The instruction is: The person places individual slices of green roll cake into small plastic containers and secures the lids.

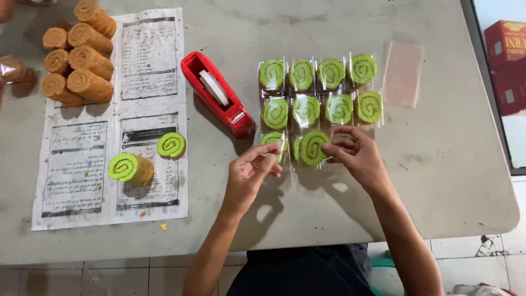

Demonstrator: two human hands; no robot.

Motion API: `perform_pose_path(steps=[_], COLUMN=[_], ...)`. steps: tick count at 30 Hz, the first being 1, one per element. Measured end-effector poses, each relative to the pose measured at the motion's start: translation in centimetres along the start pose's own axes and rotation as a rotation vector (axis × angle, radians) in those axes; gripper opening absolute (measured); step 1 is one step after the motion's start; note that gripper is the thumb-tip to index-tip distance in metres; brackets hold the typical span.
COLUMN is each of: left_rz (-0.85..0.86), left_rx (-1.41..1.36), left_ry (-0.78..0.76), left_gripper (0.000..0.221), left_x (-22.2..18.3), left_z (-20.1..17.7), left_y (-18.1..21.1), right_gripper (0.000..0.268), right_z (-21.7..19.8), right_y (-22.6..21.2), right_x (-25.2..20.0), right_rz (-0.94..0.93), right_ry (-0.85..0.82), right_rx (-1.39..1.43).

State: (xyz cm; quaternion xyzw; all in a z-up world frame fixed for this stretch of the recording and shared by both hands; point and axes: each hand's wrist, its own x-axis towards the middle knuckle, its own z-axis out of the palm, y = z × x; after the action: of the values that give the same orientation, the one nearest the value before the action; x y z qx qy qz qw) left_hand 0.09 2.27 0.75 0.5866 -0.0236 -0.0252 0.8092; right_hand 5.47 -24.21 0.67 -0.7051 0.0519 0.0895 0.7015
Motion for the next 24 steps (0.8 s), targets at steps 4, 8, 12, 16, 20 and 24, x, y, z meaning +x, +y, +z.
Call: perform_pose_path(steps=[4, 8, 12, 16, 20, 24], left_rz=[0.01, 0.011, 0.009, -0.017, -0.023, -0.006], left_rx=[-0.008, 0.013, 0.033, 0.013, 0.044, 0.03], left_ry=[0.095, 0.149, 0.176, 0.217, 0.223, 0.232], left_gripper=[0.041, 0.042, 0.04, 0.036, 0.036, 0.034], left_x=[0.3, 0.6, 1.1, 1.1, 1.2, 0.9], left_z=[-1.7, -3.1, -4.3, -4.2, -4.2, -4.7], left_y=[-1.1, -1.9, -3.3, -3.5, -3.8, -4.7], right_gripper=[0.059, 0.055, 0.038, 0.037, 0.034, 0.033], right_z=[0.0, 0.7, 1.0, 1.2, 1.2, -0.4], right_y=[1.1, 1.1, 1.5, 1.9, 2.1, 3.0], right_x=[0.5, 0.7, 0.8, 0.5, 0.5, 0.0], right_rz=[0.048, 0.056, -0.013, -0.059, -0.127, -0.195], right_ry=[-0.012, 0.008, 0.012, 0.085, 0.077, 0.094], right_rx=[-0.029, -0.109, -0.214, -0.289, -0.356, -0.362])
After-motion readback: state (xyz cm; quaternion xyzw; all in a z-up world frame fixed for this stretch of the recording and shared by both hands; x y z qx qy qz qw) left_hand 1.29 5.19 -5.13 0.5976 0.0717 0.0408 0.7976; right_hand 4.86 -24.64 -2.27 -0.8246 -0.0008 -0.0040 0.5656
